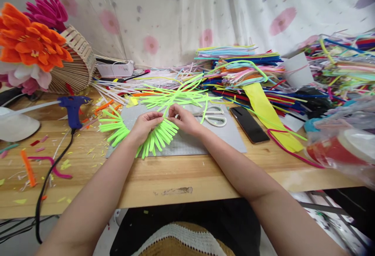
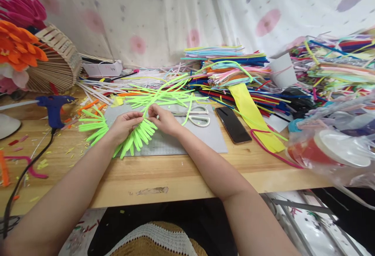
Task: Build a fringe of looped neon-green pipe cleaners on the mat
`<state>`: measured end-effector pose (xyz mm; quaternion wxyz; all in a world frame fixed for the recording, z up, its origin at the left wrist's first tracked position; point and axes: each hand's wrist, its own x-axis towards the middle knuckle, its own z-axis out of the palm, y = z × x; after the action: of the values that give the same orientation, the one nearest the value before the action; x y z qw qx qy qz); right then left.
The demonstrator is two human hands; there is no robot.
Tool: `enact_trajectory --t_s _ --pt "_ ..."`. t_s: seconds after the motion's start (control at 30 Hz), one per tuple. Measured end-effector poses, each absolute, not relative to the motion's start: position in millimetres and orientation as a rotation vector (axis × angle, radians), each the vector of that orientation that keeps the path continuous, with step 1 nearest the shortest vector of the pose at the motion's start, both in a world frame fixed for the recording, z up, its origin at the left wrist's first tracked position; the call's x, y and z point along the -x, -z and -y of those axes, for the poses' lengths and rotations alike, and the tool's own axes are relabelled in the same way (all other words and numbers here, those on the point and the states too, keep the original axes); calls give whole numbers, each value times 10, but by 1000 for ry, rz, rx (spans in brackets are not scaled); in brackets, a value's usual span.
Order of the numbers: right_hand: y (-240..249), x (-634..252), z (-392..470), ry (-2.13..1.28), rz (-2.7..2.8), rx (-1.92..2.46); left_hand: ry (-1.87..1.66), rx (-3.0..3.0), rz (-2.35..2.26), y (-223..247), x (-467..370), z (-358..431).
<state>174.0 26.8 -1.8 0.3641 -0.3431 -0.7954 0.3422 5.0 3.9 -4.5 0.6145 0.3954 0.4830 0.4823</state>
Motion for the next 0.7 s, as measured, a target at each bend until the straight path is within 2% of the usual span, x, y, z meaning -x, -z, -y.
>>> enact_trajectory --t_s 0.2,0.47,0.7 --pt "68 -1719 -287 -878 2045 934 -1098 -808 -1076 -20 -66 -26" --pt "52 -1755 -298 -240 2256 978 -1022 -917 -1163 44 -52 -41" --pt "21 -1768 -291 -67 2402 1018 -949 -1123 -1255 115 -60 -47"
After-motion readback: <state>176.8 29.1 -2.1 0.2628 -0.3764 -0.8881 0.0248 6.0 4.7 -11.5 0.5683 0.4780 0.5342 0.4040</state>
